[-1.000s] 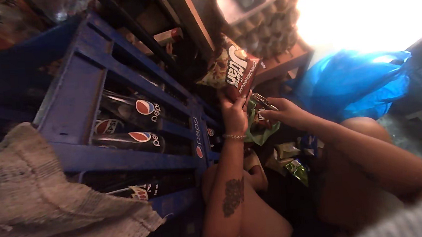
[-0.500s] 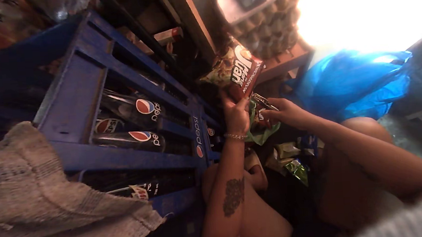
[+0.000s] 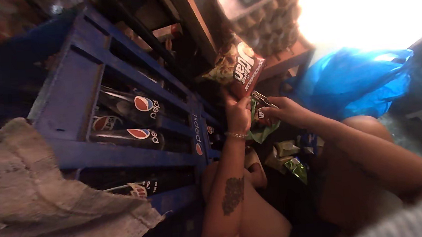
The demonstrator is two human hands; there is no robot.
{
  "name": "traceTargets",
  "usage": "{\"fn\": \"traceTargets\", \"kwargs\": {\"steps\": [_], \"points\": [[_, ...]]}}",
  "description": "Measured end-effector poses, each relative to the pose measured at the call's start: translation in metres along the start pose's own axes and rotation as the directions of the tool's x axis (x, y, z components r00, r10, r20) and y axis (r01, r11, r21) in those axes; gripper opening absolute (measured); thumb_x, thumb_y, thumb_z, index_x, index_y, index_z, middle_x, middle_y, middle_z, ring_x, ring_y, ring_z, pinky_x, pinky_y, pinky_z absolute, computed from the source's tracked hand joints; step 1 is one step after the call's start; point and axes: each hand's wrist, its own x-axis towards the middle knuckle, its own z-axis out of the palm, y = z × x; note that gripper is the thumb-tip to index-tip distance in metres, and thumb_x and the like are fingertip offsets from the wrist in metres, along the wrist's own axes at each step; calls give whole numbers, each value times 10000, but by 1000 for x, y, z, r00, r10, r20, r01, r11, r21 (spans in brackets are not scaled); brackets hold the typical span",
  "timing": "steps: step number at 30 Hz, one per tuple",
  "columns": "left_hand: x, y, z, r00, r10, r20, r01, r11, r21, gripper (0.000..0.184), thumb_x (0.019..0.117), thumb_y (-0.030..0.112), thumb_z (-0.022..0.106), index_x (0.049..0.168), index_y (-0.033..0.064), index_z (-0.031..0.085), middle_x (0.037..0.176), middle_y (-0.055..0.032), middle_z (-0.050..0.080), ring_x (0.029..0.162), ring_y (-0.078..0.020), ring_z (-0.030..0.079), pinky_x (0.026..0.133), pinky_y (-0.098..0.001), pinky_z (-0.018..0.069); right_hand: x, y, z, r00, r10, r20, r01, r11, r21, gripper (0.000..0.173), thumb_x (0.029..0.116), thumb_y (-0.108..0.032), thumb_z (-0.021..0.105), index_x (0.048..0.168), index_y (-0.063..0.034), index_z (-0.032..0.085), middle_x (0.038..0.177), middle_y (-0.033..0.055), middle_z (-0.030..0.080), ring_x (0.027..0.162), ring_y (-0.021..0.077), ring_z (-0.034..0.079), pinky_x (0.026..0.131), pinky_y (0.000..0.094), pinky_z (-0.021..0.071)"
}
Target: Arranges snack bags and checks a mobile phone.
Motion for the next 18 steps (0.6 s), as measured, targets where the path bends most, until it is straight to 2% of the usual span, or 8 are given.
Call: {"fn": "traceTargets", "kwargs": {"steps": [5,8,13,15,18], "points": [[0,0,1,1000,-25,3,25,1000,19,879,850,-204,486,1585,141,152,1441,-126,468,1252,-203,562,1006,-390,528,0,-1,1,1000,26,-13,-25,997,70,277,1071,-269,551,1197,-32,621,862,49,664,706,107,621,667,283,542],[0,-1,2,999,-27,18,26,999,43,824,854,-197,495,1551,138,211,1418,-116,484,1235,-199,570,992,-392,535,0,-2,1,999,47,-22,-44,989,144,269,1085,-259,520,1196,-35,620,838,39,662,685,106,622,648,270,545],[-1,-1,1,999,-35,34,33,999,43,840,846,-189,512,1554,133,197,1416,-128,492,1218,-208,587,971,-390,549,1,2,-2,998,45,36,-53,966,252,325,1100,-299,469,1217,-49,641,860,73,698,711,148,661,653,289,564],[-1,-1,0,998,-41,52,40,999,25,881,856,-193,503,1586,142,143,1442,-128,474,1239,-204,575,992,-387,538,0,2,-2,998,45,33,-52,965,257,320,1100,-290,469,1212,-47,645,864,75,705,715,150,668,657,291,568],[-2,0,1,996,-64,61,64,998,2,885,858,-206,493,1590,144,139,1447,-133,473,1246,-210,574,1010,-395,530,1,2,0,1000,24,-10,-22,978,206,254,1085,-251,514,1167,-40,629,833,49,686,674,113,636,618,260,538]]}}
